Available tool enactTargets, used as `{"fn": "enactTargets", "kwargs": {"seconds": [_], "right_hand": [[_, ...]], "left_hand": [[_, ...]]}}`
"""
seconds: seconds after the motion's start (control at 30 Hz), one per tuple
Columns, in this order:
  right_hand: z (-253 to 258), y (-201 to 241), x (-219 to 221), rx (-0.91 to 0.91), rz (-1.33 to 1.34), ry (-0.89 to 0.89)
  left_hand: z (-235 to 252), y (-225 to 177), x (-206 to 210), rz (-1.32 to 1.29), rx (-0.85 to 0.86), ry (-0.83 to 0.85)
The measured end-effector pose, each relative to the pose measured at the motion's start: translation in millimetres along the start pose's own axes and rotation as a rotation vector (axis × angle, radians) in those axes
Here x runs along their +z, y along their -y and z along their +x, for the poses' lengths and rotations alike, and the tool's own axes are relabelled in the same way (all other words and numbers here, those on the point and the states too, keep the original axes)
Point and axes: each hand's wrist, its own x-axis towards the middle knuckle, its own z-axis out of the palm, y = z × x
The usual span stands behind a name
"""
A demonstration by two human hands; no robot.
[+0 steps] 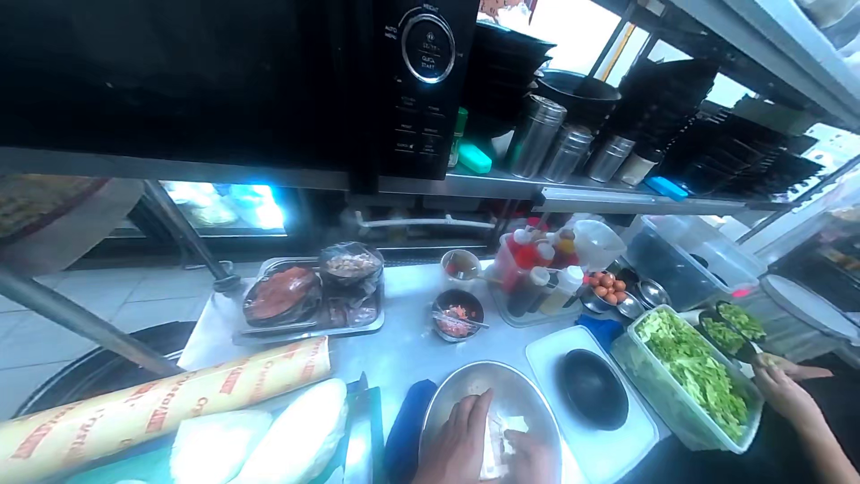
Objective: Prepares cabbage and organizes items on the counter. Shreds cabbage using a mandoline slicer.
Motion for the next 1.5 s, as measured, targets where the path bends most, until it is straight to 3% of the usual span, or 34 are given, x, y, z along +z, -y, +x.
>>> {"fn": "enactTargets", "kwargs": {"seconds": [0.13,0.2,0.3,0.47,0.63,0.8,0.93,1.07,1.2,1.37,1.5], "right_hand": [[-1,43,-14,-0.162,0.132,-0.088],[-2,36,-8,-0.157,0.091,-0.106],[-3,-3,6,-0.006,0.006,-0.026],[-6,40,-10,-0.168,0.107,-0.093],[-7,-2,6,0.017,-0.002,-0.001],[-6,32,-3,-0.159,0.097,-0.1],[-3,6,3,0.001,0.036,-0.028],[-5,36,-7,-0.122,0.135,-0.084],[-4,0,7,0.033,0.018,-0.031],[-9,35,-2,-0.057,0.098,-0.09],[-2,-3,6,0.16,0.067,0.017]], "left_hand": [[1,1,2,-0.003,0.01,-0.013],[1,2,2,0.003,0.015,-0.011],[-2,1,3,-0.006,0.006,-0.015],[-3,5,6,-0.016,0.005,-0.026],[-5,2,5,-0.011,0.0,-0.027],[-3,7,5,-0.012,0.012,-0.036],[-2,5,4,0.005,0.024,-0.035],[-2,7,6,0.0,0.026,-0.049],[-3,5,3,-0.006,0.022,-0.029],[-6,7,2,-0.023,0.0,-0.026],[-6,6,2,-0.023,-0.001,-0.011]]}}
